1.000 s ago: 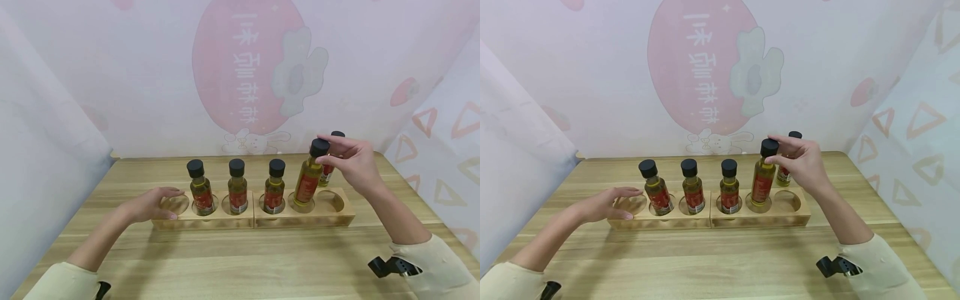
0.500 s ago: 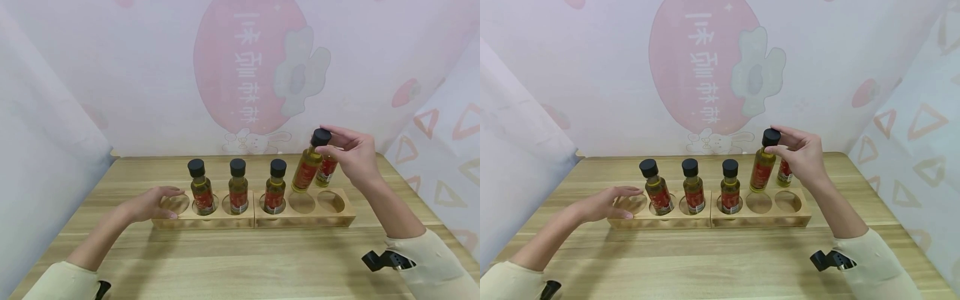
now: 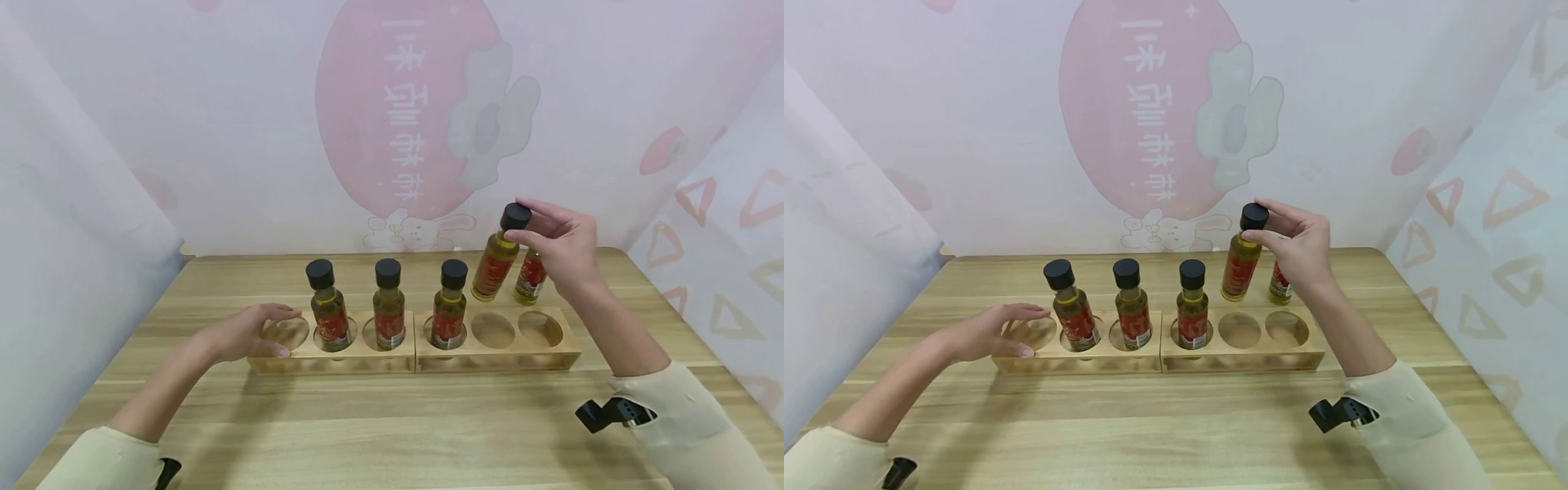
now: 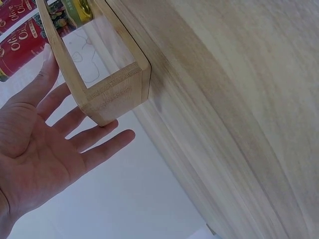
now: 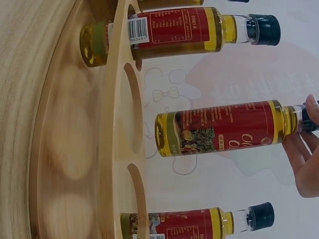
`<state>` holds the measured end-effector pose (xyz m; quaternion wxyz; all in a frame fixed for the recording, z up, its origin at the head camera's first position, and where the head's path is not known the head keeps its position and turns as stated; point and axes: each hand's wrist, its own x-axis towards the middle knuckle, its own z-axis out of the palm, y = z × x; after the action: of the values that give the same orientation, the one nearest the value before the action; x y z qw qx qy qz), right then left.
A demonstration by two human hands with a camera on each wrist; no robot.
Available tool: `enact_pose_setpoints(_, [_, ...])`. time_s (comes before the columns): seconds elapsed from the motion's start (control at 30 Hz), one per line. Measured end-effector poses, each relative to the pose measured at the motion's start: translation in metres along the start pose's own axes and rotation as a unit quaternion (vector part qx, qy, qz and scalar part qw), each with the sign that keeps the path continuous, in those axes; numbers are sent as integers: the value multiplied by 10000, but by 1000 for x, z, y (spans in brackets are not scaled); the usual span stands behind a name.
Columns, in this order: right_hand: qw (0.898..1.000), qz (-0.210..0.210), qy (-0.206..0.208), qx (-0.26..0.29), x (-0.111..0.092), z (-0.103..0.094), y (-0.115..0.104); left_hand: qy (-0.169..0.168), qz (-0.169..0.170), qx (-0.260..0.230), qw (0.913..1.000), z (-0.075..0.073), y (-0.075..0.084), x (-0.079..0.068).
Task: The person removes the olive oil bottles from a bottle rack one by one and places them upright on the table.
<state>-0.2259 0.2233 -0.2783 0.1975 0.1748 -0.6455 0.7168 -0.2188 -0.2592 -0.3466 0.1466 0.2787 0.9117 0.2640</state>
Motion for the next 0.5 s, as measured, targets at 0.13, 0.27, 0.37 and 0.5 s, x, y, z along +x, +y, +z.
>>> enact_pose_setpoints(0.13, [9998,46,150,88,3,2,6,44,73,94,9999,0,-1,0])
enact_pose_setpoints(0.27, [9997,103,205,10,4,3,15,31,44,99,9999,0,0,0])
enact_pose_setpoints(0.37, [9995,197,197,-153,2,3,23,19,30,101,9999,0,1,0])
enact_pose_setpoints(0.5, [9988,293,229,-307,1,2,31,11,29,144,9999,0,3,2])
